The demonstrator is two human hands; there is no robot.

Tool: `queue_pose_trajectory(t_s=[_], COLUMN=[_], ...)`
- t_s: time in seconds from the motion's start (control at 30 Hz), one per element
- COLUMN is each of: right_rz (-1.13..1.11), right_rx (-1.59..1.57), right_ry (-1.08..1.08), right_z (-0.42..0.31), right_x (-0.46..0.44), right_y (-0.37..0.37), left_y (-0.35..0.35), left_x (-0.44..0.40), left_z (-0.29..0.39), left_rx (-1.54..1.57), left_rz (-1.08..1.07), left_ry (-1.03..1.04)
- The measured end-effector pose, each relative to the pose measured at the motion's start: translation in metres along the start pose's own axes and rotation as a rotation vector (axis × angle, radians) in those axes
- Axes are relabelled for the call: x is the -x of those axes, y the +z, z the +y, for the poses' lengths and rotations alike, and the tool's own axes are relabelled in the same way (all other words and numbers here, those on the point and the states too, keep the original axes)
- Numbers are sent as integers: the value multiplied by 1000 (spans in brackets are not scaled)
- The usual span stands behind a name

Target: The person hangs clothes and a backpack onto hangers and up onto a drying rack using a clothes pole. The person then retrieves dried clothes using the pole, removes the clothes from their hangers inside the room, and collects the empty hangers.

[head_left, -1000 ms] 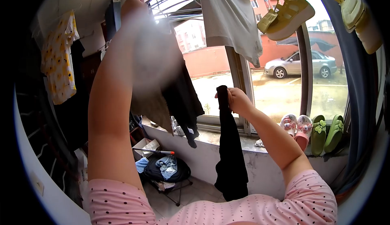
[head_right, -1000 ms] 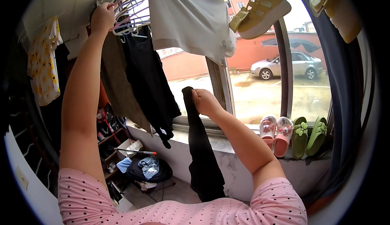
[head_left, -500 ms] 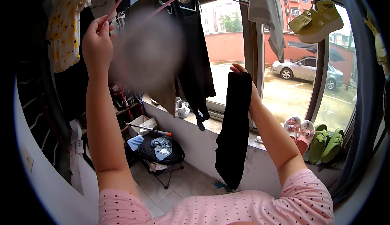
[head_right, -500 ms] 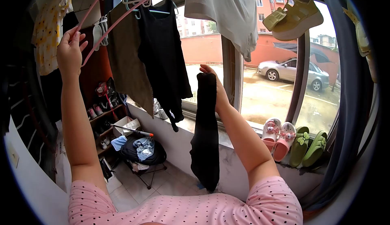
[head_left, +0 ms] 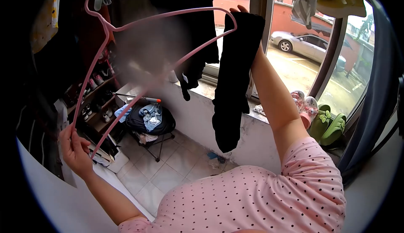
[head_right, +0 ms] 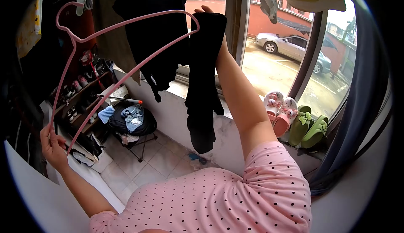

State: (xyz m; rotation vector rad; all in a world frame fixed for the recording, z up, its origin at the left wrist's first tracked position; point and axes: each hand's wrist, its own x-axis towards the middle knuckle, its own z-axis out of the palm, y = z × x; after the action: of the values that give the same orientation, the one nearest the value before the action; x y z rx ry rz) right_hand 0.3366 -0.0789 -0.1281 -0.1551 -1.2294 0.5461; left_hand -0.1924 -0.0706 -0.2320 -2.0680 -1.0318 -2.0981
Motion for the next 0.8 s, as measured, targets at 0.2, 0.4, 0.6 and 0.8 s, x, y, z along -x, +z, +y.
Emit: queue_pose_trajectory(t_s=[0.2, 0.4, 0.6, 0.8], right_rz=[-186, -501, -349, -160], right_rx=[506, 804, 1314, 1242], right_ry=[77, 67, 201, 333], right_z=[16, 57, 95, 105], right_x=[17, 36, 53, 67], right_y=[3, 43, 60, 81], left_y=[-11, 22, 47, 144], left_x=[-3, -19, -46, 75], left_z=[16, 27, 12, 13], left_rx=[-131, 23, -681, 354], left_rz=[-170, -290, 17, -674], left_ry=[198, 239, 732, -31])
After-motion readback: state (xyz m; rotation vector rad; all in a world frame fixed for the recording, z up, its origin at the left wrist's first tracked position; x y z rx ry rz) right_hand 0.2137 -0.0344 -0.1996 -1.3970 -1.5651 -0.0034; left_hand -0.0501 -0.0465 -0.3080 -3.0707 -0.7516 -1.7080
